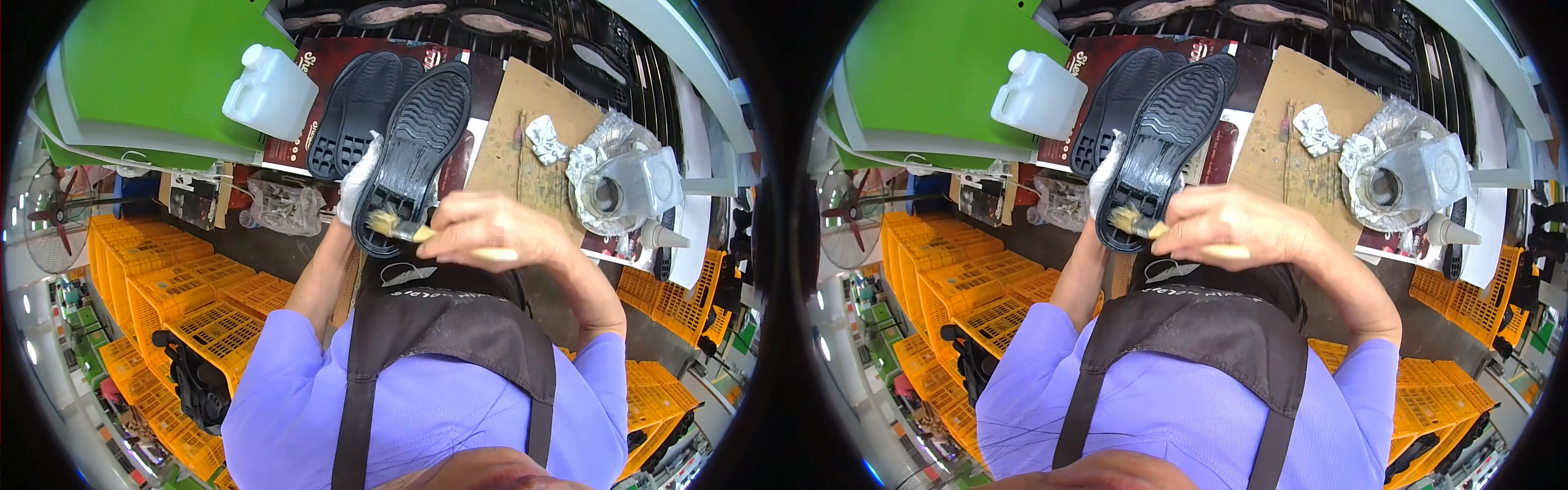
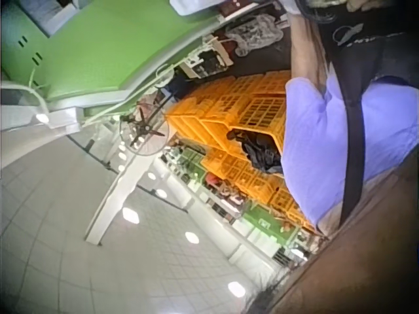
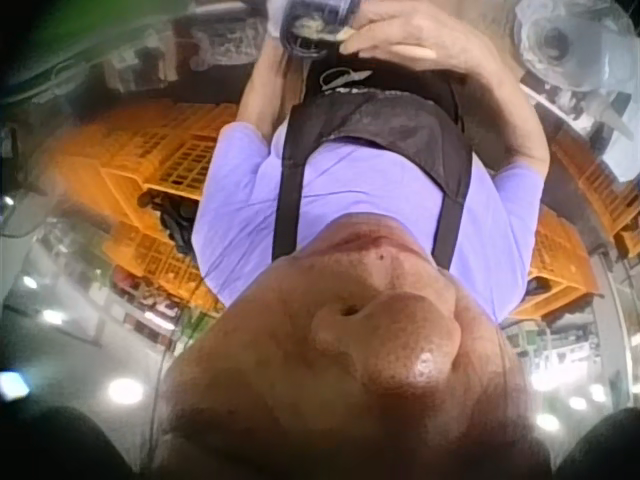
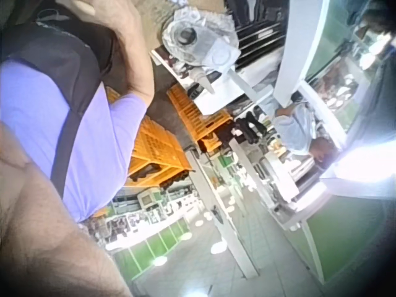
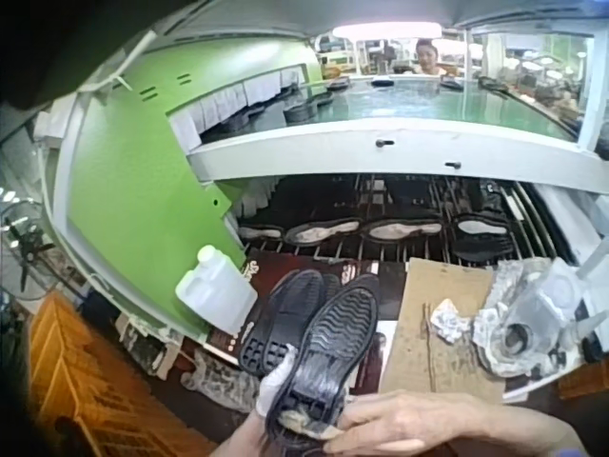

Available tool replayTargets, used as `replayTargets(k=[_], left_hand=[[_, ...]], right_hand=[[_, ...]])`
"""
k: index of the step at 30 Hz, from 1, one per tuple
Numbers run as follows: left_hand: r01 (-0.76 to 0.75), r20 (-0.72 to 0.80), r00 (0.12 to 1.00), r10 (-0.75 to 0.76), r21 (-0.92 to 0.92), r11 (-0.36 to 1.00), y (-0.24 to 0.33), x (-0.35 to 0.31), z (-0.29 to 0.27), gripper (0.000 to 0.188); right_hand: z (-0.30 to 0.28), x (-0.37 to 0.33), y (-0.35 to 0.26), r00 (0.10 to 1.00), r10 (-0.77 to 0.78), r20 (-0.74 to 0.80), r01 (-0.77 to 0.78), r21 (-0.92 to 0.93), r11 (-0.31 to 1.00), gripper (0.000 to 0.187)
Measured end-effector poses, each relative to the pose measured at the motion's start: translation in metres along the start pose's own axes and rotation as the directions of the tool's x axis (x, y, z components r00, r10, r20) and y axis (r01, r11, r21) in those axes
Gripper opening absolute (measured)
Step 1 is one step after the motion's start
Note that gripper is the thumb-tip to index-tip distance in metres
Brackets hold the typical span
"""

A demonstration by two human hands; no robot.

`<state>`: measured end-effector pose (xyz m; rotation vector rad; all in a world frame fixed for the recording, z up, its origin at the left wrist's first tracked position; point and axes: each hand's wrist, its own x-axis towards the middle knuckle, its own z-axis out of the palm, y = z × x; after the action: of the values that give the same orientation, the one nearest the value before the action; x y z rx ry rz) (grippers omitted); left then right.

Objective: The person applies a viscous substance to the soles of black shoes using a brush. They repeatedly dip the brush into a container, spread the substance across the textured sole, and place the treated shoes into a yellow crate.

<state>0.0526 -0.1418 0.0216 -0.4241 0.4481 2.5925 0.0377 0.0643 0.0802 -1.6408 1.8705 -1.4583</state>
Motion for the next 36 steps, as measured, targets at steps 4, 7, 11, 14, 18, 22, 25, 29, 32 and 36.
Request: replayTargets(k=[4, 7, 11, 14, 18, 22, 25, 29, 32, 36], left_hand=[[0.184, 0.111, 0.972, -0.205, 0.175, 0.967, -0.002, -0.003, -0.015, 0.071], [0.226, 0.101, 0.965, -0.243, 0.157, 0.961, -0.008, -0.006, -0.002, 0.074], [0.182, 0.038, 0.98, -0.193, 0.192, 0.964, -0.012, -0.004, -0.005, 0.075], [0.151, 0.176, 0.968, -0.177, 0.153, 0.977, -0.014, 0.002, -0.013, 0.069], [0.007, 0.194, 0.98, -0.049, 0.211, 0.978, -0.023, 0.02, -0.008, 0.055], [0.068, 0.145, 0.984, -0.108, 0.254, 0.965, -0.045, 0.02, -0.017, 0.056], [0.135, 0.309, 0.94, -0.144, 0.05, 0.99, -0.055, 0.02, -0.005, 0.053], [0.11, 0.225, 0.969, -0.104, -0.014, 0.994, -0.06, 0.032, -0.017, 0.052], [0.038, 0.031, 0.999, -0.033, -0.157, 0.987, -0.074, 0.041, -0.022, 0.056], [0.114, 0.253, 0.96, -0.116, 0.023, 0.993, -0.073, 0.043, -0.036, 0.057]], right_hand=[[-0.026, -0.009, 0.024, 0.98, 0.054, -0.193, -0.087, -0.167, 0.982, 0.021], [-0.046, -0.019, 0.041, 0.914, 0.06, -0.4, -0.193, -0.3, 0.934, 0.02], [-0.05, -0.032, 0.05, 0.771, 0.229, -0.594, -0.481, -0.308, 0.821, 0.017], [-0.021, -0.025, 0.032, 0.792, 0.174, -0.585, -0.39, -0.266, 0.882, 0.014], [0.009, -0.02, -0.016, 0.878, 0.266, -0.399, -0.343, -0.135, 0.93, 0.015], [-0.009, -0.032, -0.023, 0.789, 0.404, -0.462, -0.437, 0.039, 0.899, 0.012], [-0.007, -0.039, -0.012, 0.709, 0.425, -0.563, -0.549, -0.061, 0.834, 0.012], [0.002, -0.047, -0.013, 0.735, 0.507, -0.45, -0.543, 0.056, 0.838, 0.013], [-0.01, -0.059, -0.017, 0.724, 0.575, -0.382, -0.483, 0.315, 0.817, 0.014], [-0.001, -0.068, -0.007, 0.445, 0.565, -0.695, -0.504, 0.327, 0.799, 0.024]])
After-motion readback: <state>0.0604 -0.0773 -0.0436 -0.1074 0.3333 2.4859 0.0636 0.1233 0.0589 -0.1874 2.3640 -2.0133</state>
